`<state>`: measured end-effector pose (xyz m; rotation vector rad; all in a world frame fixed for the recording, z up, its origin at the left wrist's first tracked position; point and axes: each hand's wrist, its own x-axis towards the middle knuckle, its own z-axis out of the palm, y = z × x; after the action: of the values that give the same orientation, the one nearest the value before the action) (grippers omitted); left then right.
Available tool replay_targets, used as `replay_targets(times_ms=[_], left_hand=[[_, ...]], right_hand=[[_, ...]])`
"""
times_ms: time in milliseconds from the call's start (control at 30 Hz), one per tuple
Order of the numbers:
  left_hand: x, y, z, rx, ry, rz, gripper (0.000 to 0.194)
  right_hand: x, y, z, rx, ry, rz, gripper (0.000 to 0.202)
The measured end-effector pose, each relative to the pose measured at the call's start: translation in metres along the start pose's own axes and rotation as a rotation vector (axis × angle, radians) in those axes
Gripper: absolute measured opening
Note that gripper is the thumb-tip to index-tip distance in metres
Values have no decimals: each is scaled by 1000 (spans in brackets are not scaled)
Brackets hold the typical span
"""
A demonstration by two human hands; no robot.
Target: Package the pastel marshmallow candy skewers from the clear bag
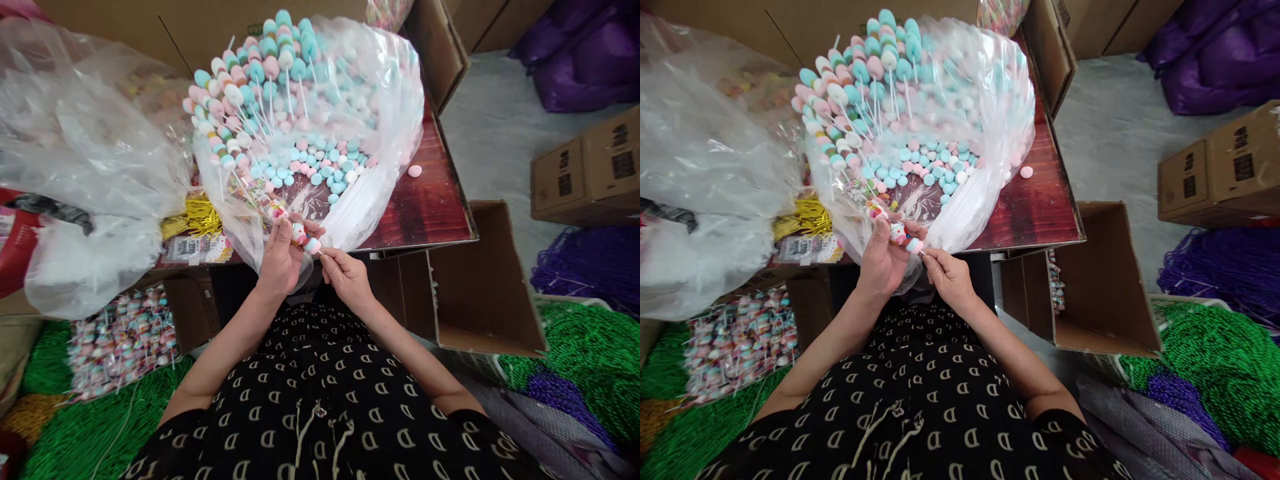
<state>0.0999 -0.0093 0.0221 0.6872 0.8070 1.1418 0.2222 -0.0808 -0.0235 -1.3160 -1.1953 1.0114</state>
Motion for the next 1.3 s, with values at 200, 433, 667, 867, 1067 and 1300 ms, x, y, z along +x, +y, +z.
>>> replay_targets(times_ms=[200,433,667,867,1067,1300], left_hand=[[9,14,-6,-11,3,13,42],[-3,-9,0,2,-34,-4,42],[6,12,-10,-55,-25,23,49],[7,6,-4,-93,59,28,34],[-3,-8,-1,-51,14,21,38],[7,0,-7,-15,49,61,37]], right_hand=[[0,1,-3,-18,-39,7,42],[2,-1,4,21,-4,32,40],[-1,1,-3,32,-61,25,34],[-2,1,0,38,-44,48,36],[-2,4,5,33,-50,14,36],[-2,8,-3,-68,-37,-63,33]])
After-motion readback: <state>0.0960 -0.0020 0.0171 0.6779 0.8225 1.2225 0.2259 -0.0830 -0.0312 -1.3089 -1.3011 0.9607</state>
